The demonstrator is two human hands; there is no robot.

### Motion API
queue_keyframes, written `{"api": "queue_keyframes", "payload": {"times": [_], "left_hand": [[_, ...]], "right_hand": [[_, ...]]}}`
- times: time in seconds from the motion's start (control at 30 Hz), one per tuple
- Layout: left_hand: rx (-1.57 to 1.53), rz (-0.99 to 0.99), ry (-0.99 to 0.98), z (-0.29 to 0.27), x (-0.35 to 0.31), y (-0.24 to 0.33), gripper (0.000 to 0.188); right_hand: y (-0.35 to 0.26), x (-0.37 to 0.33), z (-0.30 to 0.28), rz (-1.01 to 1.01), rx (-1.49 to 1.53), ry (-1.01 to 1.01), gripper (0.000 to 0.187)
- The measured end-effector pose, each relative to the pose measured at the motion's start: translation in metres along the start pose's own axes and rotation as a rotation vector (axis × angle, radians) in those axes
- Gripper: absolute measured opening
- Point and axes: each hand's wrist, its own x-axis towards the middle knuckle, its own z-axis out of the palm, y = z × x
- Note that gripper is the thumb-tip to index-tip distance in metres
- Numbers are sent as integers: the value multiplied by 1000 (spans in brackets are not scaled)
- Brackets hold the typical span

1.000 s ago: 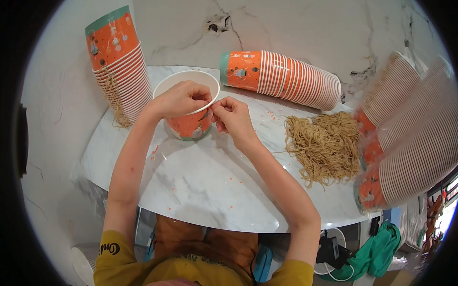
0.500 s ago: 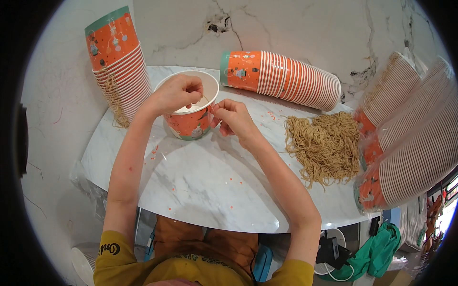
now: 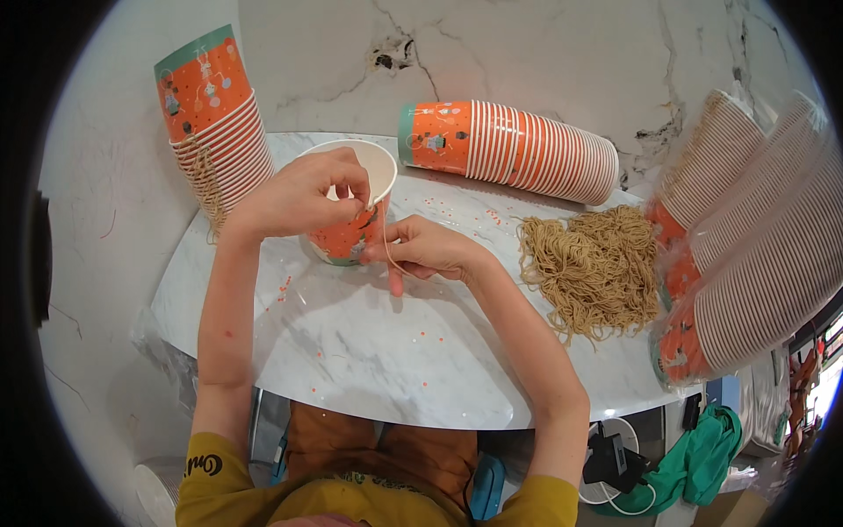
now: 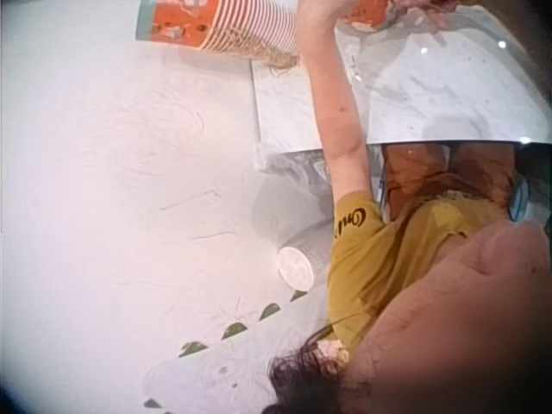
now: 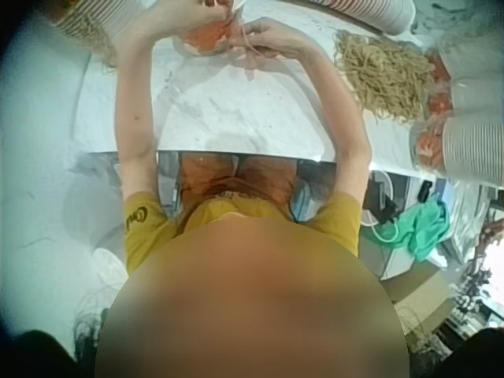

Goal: Place rubber bands around individual paper bowls.

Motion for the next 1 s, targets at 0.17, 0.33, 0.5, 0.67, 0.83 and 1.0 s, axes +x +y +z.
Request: {"api": "queue_keyframes", "payload": {"times": [0.17, 0.33, 0.5, 0.67, 0.83, 1.0], "left_hand": [[172, -29, -39, 6, 1, -3, 18], [199, -12, -50, 10, 0, -3, 17], [129, -4, -73, 10, 3, -5, 17], [64, -139, -4, 4, 1, -2, 16], [268, 3, 99, 10, 5, -20, 16], [347, 20, 197, 18, 8, -24, 16]], "right_hand": [[0, 0, 2, -274, 352, 122, 33], [-1, 9, 11, -296, 544, 174, 26], [1, 11, 12, -336, 696, 246, 13], [7, 13, 6, -336, 667, 287, 13], [3, 14, 12, -297, 611, 422, 14], [4, 14, 9, -295, 591, 429, 13]]}}
